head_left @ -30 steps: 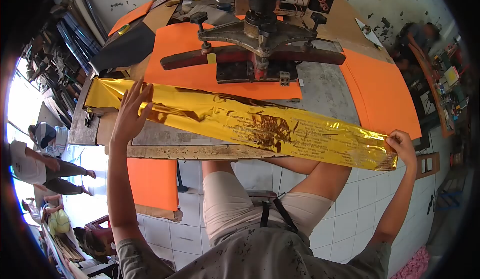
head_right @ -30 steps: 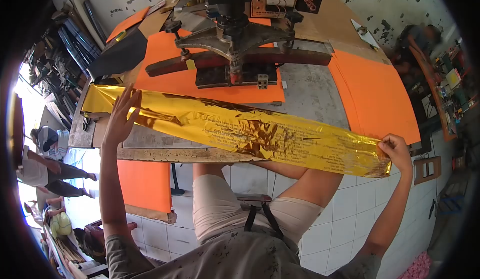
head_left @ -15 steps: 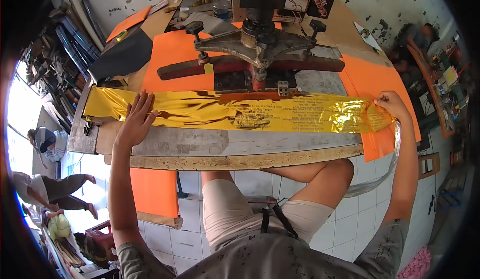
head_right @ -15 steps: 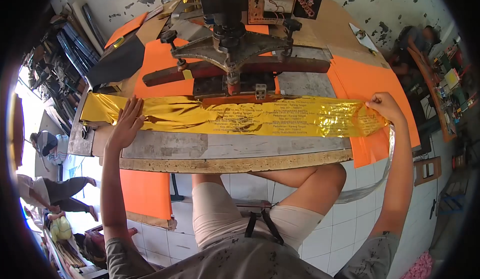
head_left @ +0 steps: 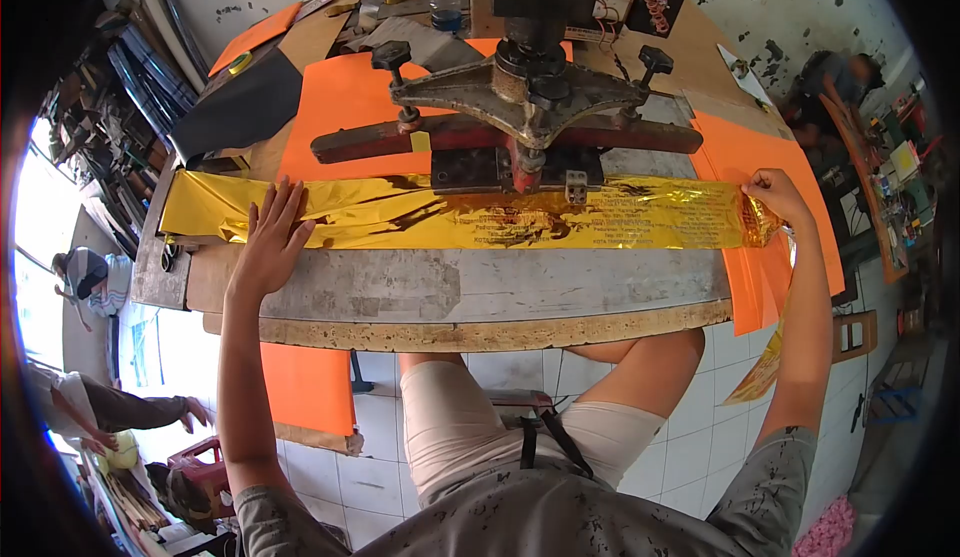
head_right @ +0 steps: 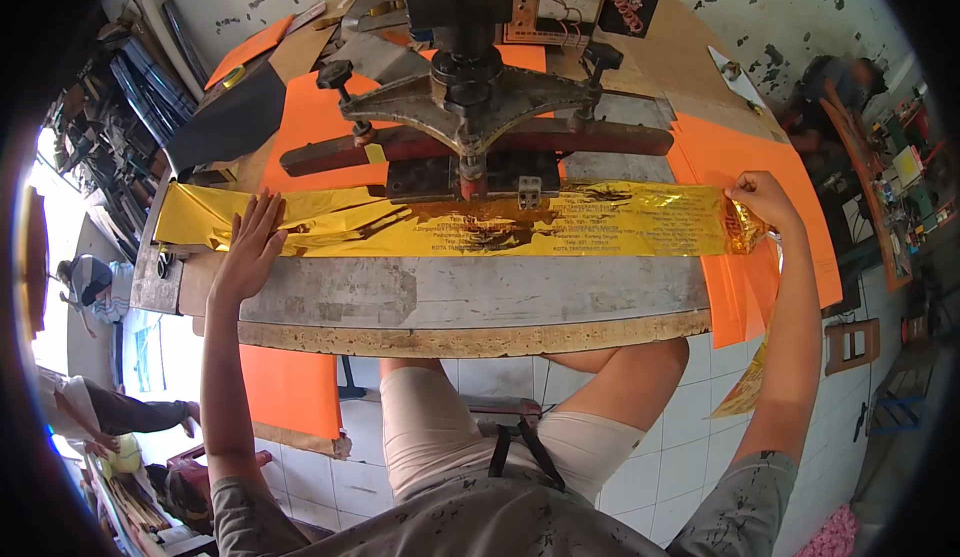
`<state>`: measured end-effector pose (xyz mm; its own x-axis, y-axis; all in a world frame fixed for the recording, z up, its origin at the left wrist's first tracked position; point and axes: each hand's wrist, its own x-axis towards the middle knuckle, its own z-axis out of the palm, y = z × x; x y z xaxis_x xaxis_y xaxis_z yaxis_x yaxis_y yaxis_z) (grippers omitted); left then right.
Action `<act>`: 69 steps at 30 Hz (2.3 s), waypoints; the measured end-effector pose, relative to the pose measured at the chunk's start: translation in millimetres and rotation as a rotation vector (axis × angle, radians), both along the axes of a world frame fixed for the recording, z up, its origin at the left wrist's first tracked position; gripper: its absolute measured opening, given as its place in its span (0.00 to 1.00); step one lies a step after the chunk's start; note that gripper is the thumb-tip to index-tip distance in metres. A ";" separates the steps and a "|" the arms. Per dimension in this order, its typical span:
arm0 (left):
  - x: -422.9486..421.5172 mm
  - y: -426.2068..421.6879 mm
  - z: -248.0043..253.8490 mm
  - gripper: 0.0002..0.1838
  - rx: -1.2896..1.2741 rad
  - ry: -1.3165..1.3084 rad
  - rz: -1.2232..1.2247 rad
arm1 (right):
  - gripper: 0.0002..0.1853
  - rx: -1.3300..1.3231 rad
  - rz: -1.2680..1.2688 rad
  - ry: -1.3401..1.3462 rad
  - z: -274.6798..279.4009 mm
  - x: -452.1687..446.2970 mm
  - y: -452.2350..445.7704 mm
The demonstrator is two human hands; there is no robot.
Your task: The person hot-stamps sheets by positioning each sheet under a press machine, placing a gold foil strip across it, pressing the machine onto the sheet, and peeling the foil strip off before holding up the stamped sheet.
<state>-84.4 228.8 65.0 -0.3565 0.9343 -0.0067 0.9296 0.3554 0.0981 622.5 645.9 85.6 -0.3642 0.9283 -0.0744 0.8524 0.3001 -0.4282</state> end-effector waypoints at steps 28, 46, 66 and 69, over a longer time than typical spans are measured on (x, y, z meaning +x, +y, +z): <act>5.1 0.6 2.5 0.37 -0.030 0.022 0.038 | 0.10 -0.097 -0.052 0.049 7.8 -17.5 8.5; 35.3 -32.2 16.0 0.36 0.394 0.116 -0.102 | 0.17 0.869 0.024 -0.083 39.3 -97.4 -140.4; 176.0 -85.2 -114.9 0.40 0.832 0.014 0.105 | 0.19 0.533 0.390 0.143 -34.9 -193.6 -265.6; 175.9 -87.9 -114.1 0.40 0.824 0.008 0.092 | 0.19 0.509 0.413 0.159 -30.6 -195.9 -268.8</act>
